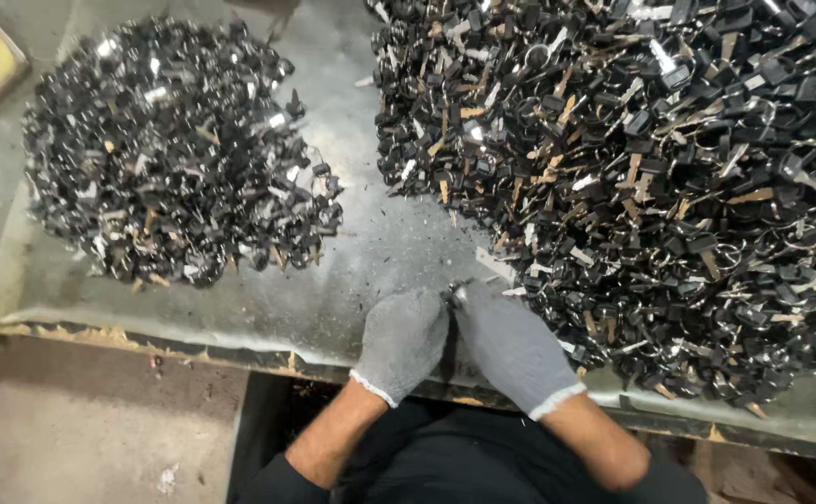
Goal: The person, wearing gray work gloves, picks small black metal parts one at a time from a large pile on a metal workbench and places them onto a separate smaller pile to the left, continuously sorting through the heap. The parts are moved across the bare bench surface by hand throughout the episode.
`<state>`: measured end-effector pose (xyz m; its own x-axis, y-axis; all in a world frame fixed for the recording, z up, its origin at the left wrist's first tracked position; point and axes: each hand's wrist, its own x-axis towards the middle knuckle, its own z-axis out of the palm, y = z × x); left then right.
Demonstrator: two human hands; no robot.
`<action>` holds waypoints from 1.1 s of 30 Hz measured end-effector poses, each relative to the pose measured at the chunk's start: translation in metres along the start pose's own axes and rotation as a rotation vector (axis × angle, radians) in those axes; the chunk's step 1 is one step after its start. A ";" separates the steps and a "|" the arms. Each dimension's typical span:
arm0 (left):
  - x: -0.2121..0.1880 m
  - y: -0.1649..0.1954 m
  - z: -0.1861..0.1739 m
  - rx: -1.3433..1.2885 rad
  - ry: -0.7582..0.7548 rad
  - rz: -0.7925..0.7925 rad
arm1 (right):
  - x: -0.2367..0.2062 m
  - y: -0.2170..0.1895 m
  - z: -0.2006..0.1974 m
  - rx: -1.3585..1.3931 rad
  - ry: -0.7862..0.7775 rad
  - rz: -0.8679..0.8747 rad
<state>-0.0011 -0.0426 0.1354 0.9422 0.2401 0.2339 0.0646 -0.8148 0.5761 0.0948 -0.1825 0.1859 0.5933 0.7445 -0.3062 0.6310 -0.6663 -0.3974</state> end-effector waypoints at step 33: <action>0.056 0.000 -0.036 0.040 -0.101 0.344 | -0.029 0.011 0.022 -0.245 0.565 -0.465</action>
<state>0.0396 -0.0101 0.1765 0.9385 -0.1039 0.3294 -0.2516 -0.8591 0.4457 0.0735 -0.2103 0.1719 0.3631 0.8595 0.3596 0.9316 -0.3293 -0.1537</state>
